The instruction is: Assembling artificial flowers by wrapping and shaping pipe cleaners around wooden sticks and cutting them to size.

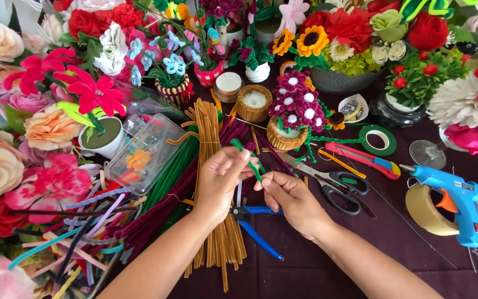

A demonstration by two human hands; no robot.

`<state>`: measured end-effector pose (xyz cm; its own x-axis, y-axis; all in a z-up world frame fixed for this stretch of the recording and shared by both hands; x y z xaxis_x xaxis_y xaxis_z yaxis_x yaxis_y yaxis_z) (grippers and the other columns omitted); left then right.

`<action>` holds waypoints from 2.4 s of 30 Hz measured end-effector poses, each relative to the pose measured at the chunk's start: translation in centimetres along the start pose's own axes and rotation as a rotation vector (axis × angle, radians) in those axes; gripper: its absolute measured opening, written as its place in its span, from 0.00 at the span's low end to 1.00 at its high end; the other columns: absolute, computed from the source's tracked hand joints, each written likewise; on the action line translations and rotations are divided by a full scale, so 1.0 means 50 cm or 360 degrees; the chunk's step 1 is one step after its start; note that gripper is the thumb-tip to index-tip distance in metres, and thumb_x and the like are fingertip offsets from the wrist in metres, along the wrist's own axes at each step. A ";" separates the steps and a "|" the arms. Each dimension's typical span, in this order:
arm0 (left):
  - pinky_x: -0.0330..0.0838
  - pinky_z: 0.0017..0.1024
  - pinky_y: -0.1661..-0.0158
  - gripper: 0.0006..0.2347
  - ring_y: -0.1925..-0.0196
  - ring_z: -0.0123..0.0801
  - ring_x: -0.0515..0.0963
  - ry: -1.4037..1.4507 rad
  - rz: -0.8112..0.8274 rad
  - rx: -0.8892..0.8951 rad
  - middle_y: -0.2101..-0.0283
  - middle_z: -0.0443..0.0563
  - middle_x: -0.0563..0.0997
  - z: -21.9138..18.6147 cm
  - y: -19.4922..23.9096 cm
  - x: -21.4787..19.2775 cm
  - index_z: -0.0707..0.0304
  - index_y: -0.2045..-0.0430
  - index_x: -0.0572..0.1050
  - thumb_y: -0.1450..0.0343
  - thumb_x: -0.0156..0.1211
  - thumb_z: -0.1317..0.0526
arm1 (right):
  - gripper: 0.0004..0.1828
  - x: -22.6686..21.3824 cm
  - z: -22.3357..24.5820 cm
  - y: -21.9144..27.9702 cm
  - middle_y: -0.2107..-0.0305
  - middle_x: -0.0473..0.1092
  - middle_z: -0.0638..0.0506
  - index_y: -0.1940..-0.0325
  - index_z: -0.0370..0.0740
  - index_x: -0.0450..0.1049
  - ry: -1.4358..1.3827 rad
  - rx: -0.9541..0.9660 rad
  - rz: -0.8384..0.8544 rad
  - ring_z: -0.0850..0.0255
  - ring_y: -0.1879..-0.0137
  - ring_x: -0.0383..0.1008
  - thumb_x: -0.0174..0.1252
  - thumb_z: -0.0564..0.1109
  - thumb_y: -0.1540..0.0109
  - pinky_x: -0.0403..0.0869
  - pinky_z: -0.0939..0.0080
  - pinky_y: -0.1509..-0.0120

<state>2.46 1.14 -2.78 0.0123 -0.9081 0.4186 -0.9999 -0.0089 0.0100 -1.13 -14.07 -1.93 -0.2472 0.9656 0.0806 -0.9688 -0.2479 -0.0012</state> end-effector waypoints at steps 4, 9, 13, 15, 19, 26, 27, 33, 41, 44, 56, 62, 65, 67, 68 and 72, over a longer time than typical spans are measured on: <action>0.82 0.36 0.63 0.04 0.73 0.35 0.82 0.0012 0.0323 -0.0018 0.71 0.61 0.84 -0.016 0.004 0.015 0.68 0.69 0.82 0.31 0.69 0.65 | 0.18 -0.004 0.005 0.000 0.87 0.61 0.56 0.65 0.35 0.76 -0.0088 -0.0013 0.0050 0.70 0.78 0.55 0.44 0.40 0.27 0.59 0.71 0.71; 0.83 0.30 0.60 0.04 0.70 0.28 0.84 -0.0019 0.0063 0.0043 0.72 0.54 0.85 -0.020 0.001 -0.009 0.67 0.70 0.82 0.31 0.69 0.64 | 0.14 0.003 0.012 0.001 0.88 0.65 0.53 0.65 0.35 0.78 0.0283 -0.0184 0.0139 0.68 0.78 0.60 0.50 0.40 0.29 0.64 0.69 0.69; 0.82 0.33 0.57 0.05 0.66 0.29 0.84 -0.0039 -0.0002 0.0059 0.70 0.56 0.85 -0.017 0.003 -0.016 0.67 0.69 0.83 0.31 0.69 0.63 | 0.14 -0.003 0.022 0.000 0.85 0.73 0.48 0.60 0.35 0.81 0.0322 -0.0260 0.0152 0.64 0.74 0.68 0.51 0.43 0.30 0.70 0.64 0.63; 0.81 0.32 0.56 0.06 0.65 0.31 0.84 0.0012 0.0005 0.0009 0.70 0.55 0.85 -0.028 -0.004 -0.024 0.65 0.66 0.82 0.31 0.68 0.63 | 0.19 -0.021 0.042 -0.006 0.63 0.80 0.45 0.41 0.38 0.77 0.0386 -0.0290 0.0029 0.62 0.58 0.73 0.43 0.40 0.29 0.72 0.63 0.53; 0.81 0.32 0.55 0.06 0.65 0.30 0.84 0.0027 -0.0009 -0.0039 0.69 0.54 0.85 -0.019 -0.004 -0.024 0.65 0.64 0.82 0.30 0.68 0.63 | 0.15 -0.033 0.041 -0.009 0.61 0.82 0.46 0.44 0.37 0.79 0.0626 -0.0549 -0.0137 0.64 0.59 0.77 0.58 0.36 0.35 0.77 0.61 0.51; 0.82 0.31 0.56 0.07 0.65 0.30 0.86 -0.0022 -0.0061 -0.0066 0.69 0.55 0.86 -0.011 0.007 -0.013 0.67 0.65 0.83 0.31 0.69 0.63 | 0.15 -0.022 0.022 0.004 0.70 0.81 0.46 0.47 0.34 0.80 0.0490 -0.0501 -0.0140 0.64 0.67 0.77 0.56 0.40 0.36 0.76 0.64 0.59; 0.83 0.31 0.58 0.07 0.65 0.32 0.87 -0.0045 -0.0106 -0.0048 0.69 0.56 0.86 -0.009 0.007 -0.013 0.68 0.66 0.83 0.32 0.70 0.64 | 0.17 -0.020 0.023 0.006 0.73 0.81 0.45 0.48 0.34 0.81 0.0553 -0.0499 -0.0128 0.64 0.70 0.75 0.67 0.39 0.42 0.76 0.62 0.62; 0.84 0.33 0.61 0.06 0.65 0.38 0.88 -0.0027 -0.0226 0.0043 0.66 0.61 0.87 -0.016 0.018 -0.013 0.69 0.67 0.83 0.33 0.71 0.65 | 0.10 -0.008 -0.002 0.001 0.82 0.77 0.48 0.60 0.32 0.82 0.0249 -0.0310 -0.0160 0.66 0.79 0.72 0.55 0.37 0.33 0.74 0.68 0.70; 0.85 0.35 0.60 0.10 0.64 0.40 0.88 0.0045 -0.0252 0.0104 0.65 0.60 0.86 -0.025 0.003 -0.019 0.67 0.60 0.82 0.31 0.69 0.63 | 0.09 -0.005 -0.009 0.002 0.82 0.77 0.45 0.61 0.29 0.80 0.0182 -0.0272 -0.0075 0.65 0.79 0.73 0.55 0.35 0.33 0.74 0.68 0.69; 0.85 0.34 0.61 0.07 0.65 0.39 0.88 -0.0020 -0.0290 0.0191 0.66 0.59 0.86 -0.020 -0.005 -0.036 0.67 0.63 0.82 0.31 0.69 0.63 | 0.09 0.001 -0.002 0.003 0.83 0.76 0.46 0.61 0.30 0.80 0.0177 -0.0258 -0.0046 0.65 0.80 0.73 0.55 0.35 0.33 0.74 0.69 0.71; 0.82 0.33 0.53 0.15 0.54 0.37 0.86 -0.0162 -0.0258 0.0325 0.55 0.57 0.84 -0.081 0.008 -0.022 0.58 0.45 0.74 0.26 0.59 0.58 | 0.07 -0.114 0.076 0.024 0.76 0.76 0.45 0.51 0.31 0.74 0.1071 -0.0923 -0.0871 0.56 0.77 0.76 0.52 0.29 0.31 0.75 0.60 0.67; 0.68 0.46 0.44 0.16 0.38 0.48 0.73 -0.1296 0.0110 0.0723 0.41 0.59 0.75 -0.111 0.043 -0.003 0.56 0.45 0.72 0.26 0.55 0.54 | 0.18 -0.210 0.106 0.011 0.55 0.77 0.43 0.31 0.28 0.69 0.2113 -0.0886 -0.1031 0.48 0.59 0.76 0.55 0.40 0.24 0.70 0.49 0.53; 0.47 0.76 0.44 0.30 0.29 0.67 0.48 -0.2376 0.0266 0.0628 0.30 0.65 0.52 -0.075 0.063 0.009 0.51 0.34 0.60 0.29 0.51 0.39 | 0.19 -0.179 0.119 0.014 0.43 0.75 0.32 0.31 0.24 0.71 0.2491 -0.1136 -0.0931 0.35 0.42 0.75 0.59 0.40 0.24 0.70 0.40 0.41; 0.35 0.91 0.47 0.39 0.26 0.71 0.32 -0.2817 0.0270 0.0391 0.24 0.60 0.37 -0.065 0.062 0.014 0.45 0.29 0.52 0.33 0.49 0.31 | 0.16 -0.122 0.141 0.011 0.40 0.73 0.33 0.32 0.25 0.74 0.2451 -0.1330 -0.0857 0.36 0.35 0.74 0.59 0.37 0.22 0.70 0.39 0.39; 0.35 0.92 0.46 0.39 0.26 0.69 0.26 -0.2913 0.0364 0.0092 0.24 0.55 0.30 -0.068 0.062 0.013 0.43 0.27 0.46 0.32 0.47 0.31 | 0.14 -0.083 0.147 0.006 0.46 0.75 0.39 0.38 0.29 0.77 0.2254 -0.1306 -0.0685 0.41 0.40 0.74 0.63 0.34 0.28 0.70 0.45 0.38; 0.36 0.91 0.43 0.40 0.25 0.67 0.19 -0.2950 0.0536 -0.0491 0.22 0.49 0.23 -0.072 0.064 0.001 0.40 0.25 0.35 0.31 0.40 0.31 | 0.10 0.088 0.164 -0.053 0.56 0.78 0.43 0.49 0.35 0.79 0.1893 -0.1478 0.0093 0.46 0.50 0.76 0.60 0.37 0.34 0.72 0.44 0.42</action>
<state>-0.72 2.59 0.53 -0.3837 -0.1012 -0.9179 -0.9211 0.1123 0.3727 0.49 -9.82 6.60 0.2853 0.5680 -0.7720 -0.5124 -0.5903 -0.6237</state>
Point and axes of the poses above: each hand's wrist, its own y-axis away from the middle knuckle, its own x-axis out of the palm, z = x × y, the point moved 3 cm from there along -y, towards the middle knuckle
